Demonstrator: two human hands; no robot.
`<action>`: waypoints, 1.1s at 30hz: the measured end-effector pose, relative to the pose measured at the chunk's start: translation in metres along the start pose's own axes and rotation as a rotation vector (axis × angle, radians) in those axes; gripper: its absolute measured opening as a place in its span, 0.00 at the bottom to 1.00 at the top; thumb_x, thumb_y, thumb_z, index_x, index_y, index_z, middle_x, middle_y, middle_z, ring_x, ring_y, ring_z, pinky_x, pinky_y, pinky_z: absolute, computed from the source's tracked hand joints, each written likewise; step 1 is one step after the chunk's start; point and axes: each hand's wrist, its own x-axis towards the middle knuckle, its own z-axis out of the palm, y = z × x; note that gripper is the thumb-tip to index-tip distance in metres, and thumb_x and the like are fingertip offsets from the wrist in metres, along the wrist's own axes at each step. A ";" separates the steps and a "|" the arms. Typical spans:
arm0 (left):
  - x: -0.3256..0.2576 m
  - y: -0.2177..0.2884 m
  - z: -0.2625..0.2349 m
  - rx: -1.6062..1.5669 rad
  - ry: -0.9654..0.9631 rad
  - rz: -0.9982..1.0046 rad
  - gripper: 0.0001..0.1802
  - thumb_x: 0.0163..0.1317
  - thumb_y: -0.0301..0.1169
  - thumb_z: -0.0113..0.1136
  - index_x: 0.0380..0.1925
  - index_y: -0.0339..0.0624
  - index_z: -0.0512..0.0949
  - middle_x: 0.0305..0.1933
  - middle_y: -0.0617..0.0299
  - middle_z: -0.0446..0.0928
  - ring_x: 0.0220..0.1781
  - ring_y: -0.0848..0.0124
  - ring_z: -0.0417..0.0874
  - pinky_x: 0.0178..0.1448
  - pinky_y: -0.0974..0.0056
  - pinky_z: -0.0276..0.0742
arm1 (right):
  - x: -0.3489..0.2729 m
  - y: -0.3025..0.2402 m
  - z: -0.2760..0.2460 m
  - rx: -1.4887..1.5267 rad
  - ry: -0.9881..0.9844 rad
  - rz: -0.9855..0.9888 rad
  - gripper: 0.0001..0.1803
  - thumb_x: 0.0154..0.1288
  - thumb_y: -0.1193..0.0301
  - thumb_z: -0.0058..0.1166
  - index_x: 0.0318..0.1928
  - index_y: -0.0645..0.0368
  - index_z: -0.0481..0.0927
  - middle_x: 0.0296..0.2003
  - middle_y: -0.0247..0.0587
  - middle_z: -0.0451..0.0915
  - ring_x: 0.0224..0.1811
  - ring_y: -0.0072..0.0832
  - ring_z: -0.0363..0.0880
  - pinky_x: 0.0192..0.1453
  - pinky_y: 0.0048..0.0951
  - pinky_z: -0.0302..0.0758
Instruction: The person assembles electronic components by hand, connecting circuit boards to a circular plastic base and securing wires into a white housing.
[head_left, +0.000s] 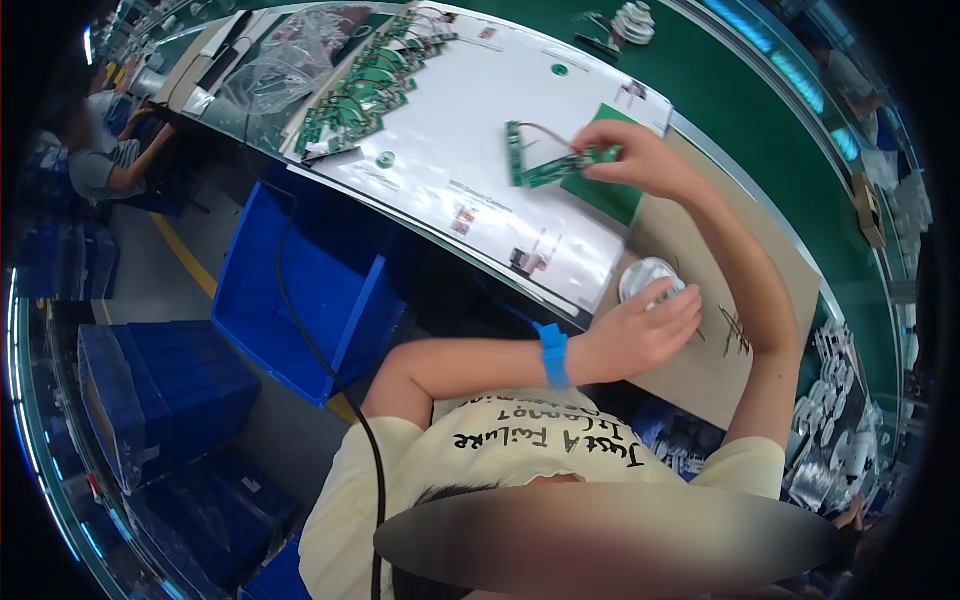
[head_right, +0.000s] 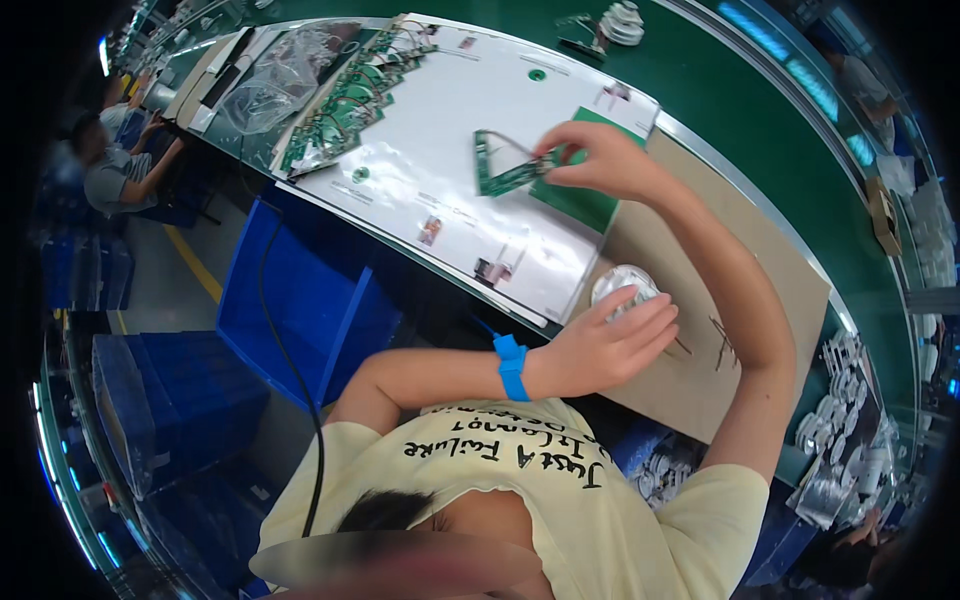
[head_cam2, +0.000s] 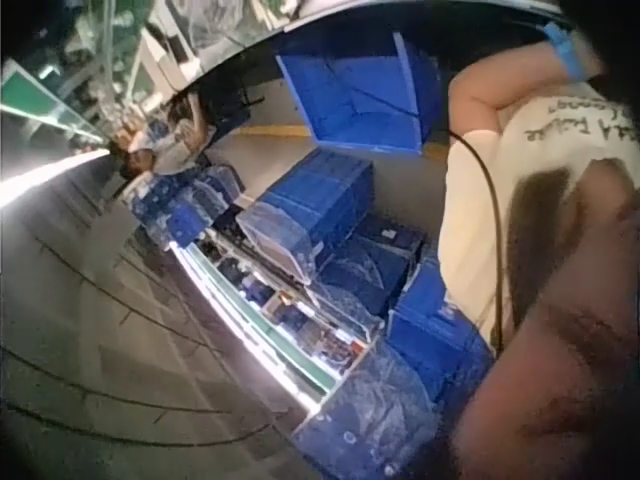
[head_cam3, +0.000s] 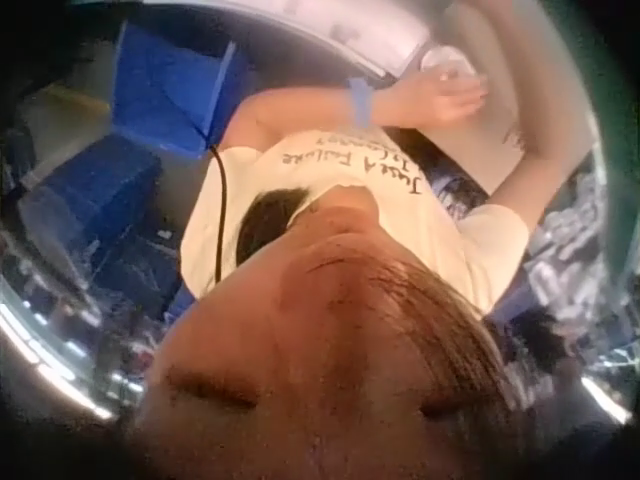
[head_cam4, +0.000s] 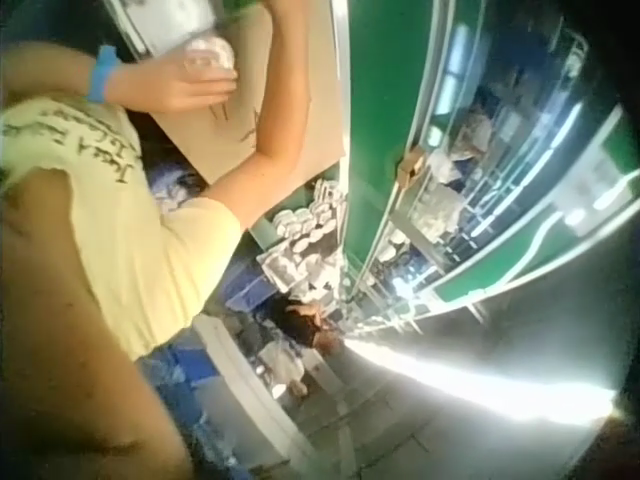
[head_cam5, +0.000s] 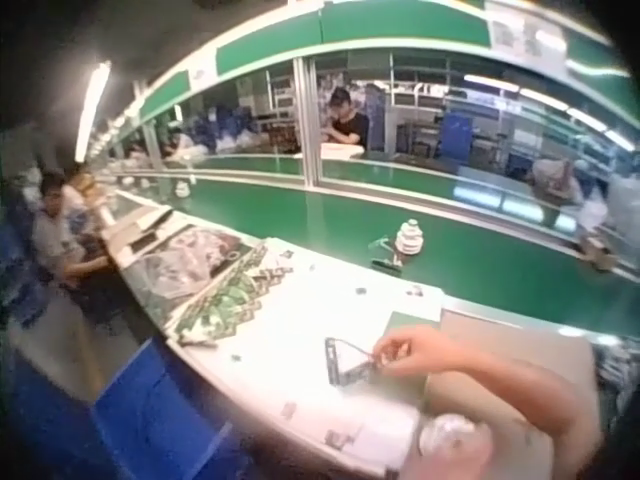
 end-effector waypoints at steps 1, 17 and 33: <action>-0.004 0.003 0.000 0.163 -0.042 0.235 0.19 0.45 0.29 0.56 0.40 0.34 0.77 0.44 0.48 0.74 0.57 0.55 0.70 0.65 0.51 0.61 | -0.020 -0.001 -0.005 0.040 0.032 0.054 0.17 0.51 0.68 0.61 0.44 0.55 0.81 0.35 0.33 0.79 0.36 0.21 0.75 0.41 0.25 0.73; 0.023 0.028 0.097 0.220 -0.211 0.300 0.04 0.39 0.28 0.53 0.18 0.39 0.74 0.24 0.58 0.69 0.33 0.63 0.72 0.52 0.60 0.71 | -0.288 0.029 0.002 0.042 0.550 0.225 0.26 0.57 0.81 0.55 0.59 0.61 0.71 0.44 0.35 0.80 0.34 0.16 0.73 0.40 0.18 0.72; 0.057 0.039 0.092 -0.587 -0.219 -0.194 0.06 0.48 0.24 0.62 0.27 0.39 0.76 0.28 0.61 0.73 0.30 0.66 0.73 0.37 0.66 0.69 | -0.317 0.040 0.030 0.701 0.904 0.203 0.21 0.61 0.80 0.52 0.55 0.70 0.71 0.50 0.51 0.77 0.47 0.30 0.78 0.50 0.27 0.77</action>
